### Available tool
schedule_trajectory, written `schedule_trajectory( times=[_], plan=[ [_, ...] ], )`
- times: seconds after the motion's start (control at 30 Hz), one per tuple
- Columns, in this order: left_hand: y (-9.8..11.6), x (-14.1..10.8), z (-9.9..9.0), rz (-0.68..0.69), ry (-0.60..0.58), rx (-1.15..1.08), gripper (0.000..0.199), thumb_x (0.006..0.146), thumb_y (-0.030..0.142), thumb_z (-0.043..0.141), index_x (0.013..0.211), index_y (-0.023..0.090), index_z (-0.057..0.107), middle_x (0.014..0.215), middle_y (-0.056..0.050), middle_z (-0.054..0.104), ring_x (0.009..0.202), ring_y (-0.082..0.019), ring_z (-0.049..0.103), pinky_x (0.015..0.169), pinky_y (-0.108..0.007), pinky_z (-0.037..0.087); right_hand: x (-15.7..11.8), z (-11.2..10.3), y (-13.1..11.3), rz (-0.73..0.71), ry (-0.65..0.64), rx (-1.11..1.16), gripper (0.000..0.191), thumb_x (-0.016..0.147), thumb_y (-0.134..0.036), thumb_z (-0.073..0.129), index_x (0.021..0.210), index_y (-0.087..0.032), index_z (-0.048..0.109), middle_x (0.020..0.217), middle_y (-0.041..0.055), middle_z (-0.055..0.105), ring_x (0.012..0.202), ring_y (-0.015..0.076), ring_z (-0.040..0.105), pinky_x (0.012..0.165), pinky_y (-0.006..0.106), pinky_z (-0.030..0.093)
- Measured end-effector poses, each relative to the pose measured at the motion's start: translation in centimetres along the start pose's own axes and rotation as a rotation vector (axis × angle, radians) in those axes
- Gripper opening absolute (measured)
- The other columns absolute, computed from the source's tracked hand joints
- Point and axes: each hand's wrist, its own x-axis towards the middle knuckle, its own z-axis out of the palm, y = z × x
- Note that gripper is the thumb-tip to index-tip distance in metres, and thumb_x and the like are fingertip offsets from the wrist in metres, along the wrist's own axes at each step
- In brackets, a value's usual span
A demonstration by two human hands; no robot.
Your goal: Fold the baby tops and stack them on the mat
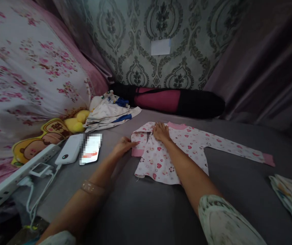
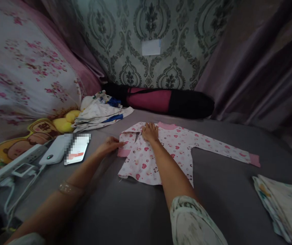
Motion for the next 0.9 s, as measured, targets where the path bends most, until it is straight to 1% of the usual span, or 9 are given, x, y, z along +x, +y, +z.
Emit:
schedule_trajectory(
  times=[0.2,0.27,0.33,0.4,0.5,0.57,0.6,0.73,0.9],
  plan=[
    [0.5,0.2,-0.3,-0.032,-0.198,-0.055,0.036,0.056,0.040,0.079,0.050,0.018,0.051,0.038,0.007,0.034,0.037,-0.006,0.028,0.040,-0.022,0.016,-0.6,0.0,-0.4,0.021,0.007,-0.004,0.055,0.100,-0.041,0.019,0.143,-0.014,0.039,0.152,0.0108,0.034,0.140,0.0251,0.024,0.113,0.044,0.013],
    [1.1,0.5,-1.1,0.008,-0.196,-0.013,0.029,0.058,0.034,0.076,0.052,0.018,0.054,0.040,0.007,0.037,0.039,-0.007,0.031,0.041,-0.022,0.019,-0.7,-0.1,-0.4,0.016,0.019,-0.005,0.055,0.100,-0.041,0.020,0.143,-0.014,0.040,0.152,0.0110,0.036,0.140,0.0252,0.025,0.113,0.044,0.014],
    [1.9,0.8,-2.2,0.102,-0.085,0.102,0.020,0.063,0.031,0.072,0.058,0.017,0.059,0.046,0.004,0.044,0.044,-0.009,0.040,0.044,-0.022,0.025,-0.7,-0.1,-0.5,0.012,0.029,-0.007,0.054,0.100,-0.041,0.022,0.142,-0.014,0.041,0.151,0.0113,0.037,0.139,0.0253,0.026,0.112,0.044,0.015],
    [2.7,0.9,-3.3,0.208,0.129,0.290,0.012,0.071,0.030,0.066,0.069,0.018,0.065,0.056,0.000,0.055,0.055,-0.015,0.052,0.051,-0.023,0.034,-0.7,0.0,-0.4,0.007,0.045,-0.009,0.053,0.099,-0.041,0.023,0.141,-0.014,0.042,0.150,0.0120,0.038,0.138,0.0251,0.027,0.112,0.044,0.015],
    [3.6,0.5,-4.1,0.283,0.465,0.618,0.023,0.086,0.030,0.051,0.094,0.018,0.069,0.077,-0.009,0.065,0.076,-0.025,0.062,0.064,-0.031,0.041,-0.7,0.2,-0.4,-0.002,0.084,-0.012,0.052,0.100,-0.039,0.025,0.140,-0.013,0.044,0.148,0.0125,0.041,0.137,0.0246,0.028,0.112,0.043,0.015],
    [3.4,0.1,-3.8,0.297,0.564,0.757,0.032,0.092,0.026,0.041,0.109,0.017,0.065,0.086,-0.013,0.067,0.084,-0.028,0.063,0.070,-0.034,0.043,-0.6,0.3,-0.3,-0.001,0.084,-0.012,0.051,0.100,-0.040,0.025,0.140,-0.014,0.044,0.148,0.0123,0.040,0.137,0.0247,0.028,0.111,0.043,0.014],
    [3.1,-0.1,-3.5,0.322,0.554,0.788,0.034,0.092,0.024,0.039,0.115,0.016,0.063,0.090,-0.014,0.067,0.086,-0.027,0.063,0.072,-0.034,0.043,-0.6,0.4,-0.3,0.004,0.073,-0.011,0.051,0.100,-0.040,0.025,0.140,-0.014,0.044,0.149,0.0121,0.039,0.137,0.0250,0.027,0.111,0.044,0.014],
    [1.0,-0.5,-2.2,0.438,0.404,0.671,0.039,0.087,0.022,0.047,0.124,0.016,0.057,0.102,-0.012,0.069,0.089,-0.024,0.064,0.078,-0.030,0.045,-0.5,0.4,-0.2,0.005,0.067,-0.005,0.051,0.099,-0.039,0.026,0.140,-0.014,0.044,0.149,0.0125,0.039,0.137,0.0257,0.028,0.111,0.044,0.015],
    [-1.1,1.2,-2.2,0.358,0.509,0.161,0.030,0.084,0.037,0.054,0.102,0.016,0.067,0.093,-0.010,0.071,0.088,-0.023,0.065,0.079,-0.031,0.047,-0.6,0.3,-0.2,-0.013,0.091,0.002,0.050,0.099,-0.038,0.026,0.138,-0.013,0.046,0.148,0.0128,0.041,0.136,0.0260,0.030,0.111,0.044,0.016]
  ],
)
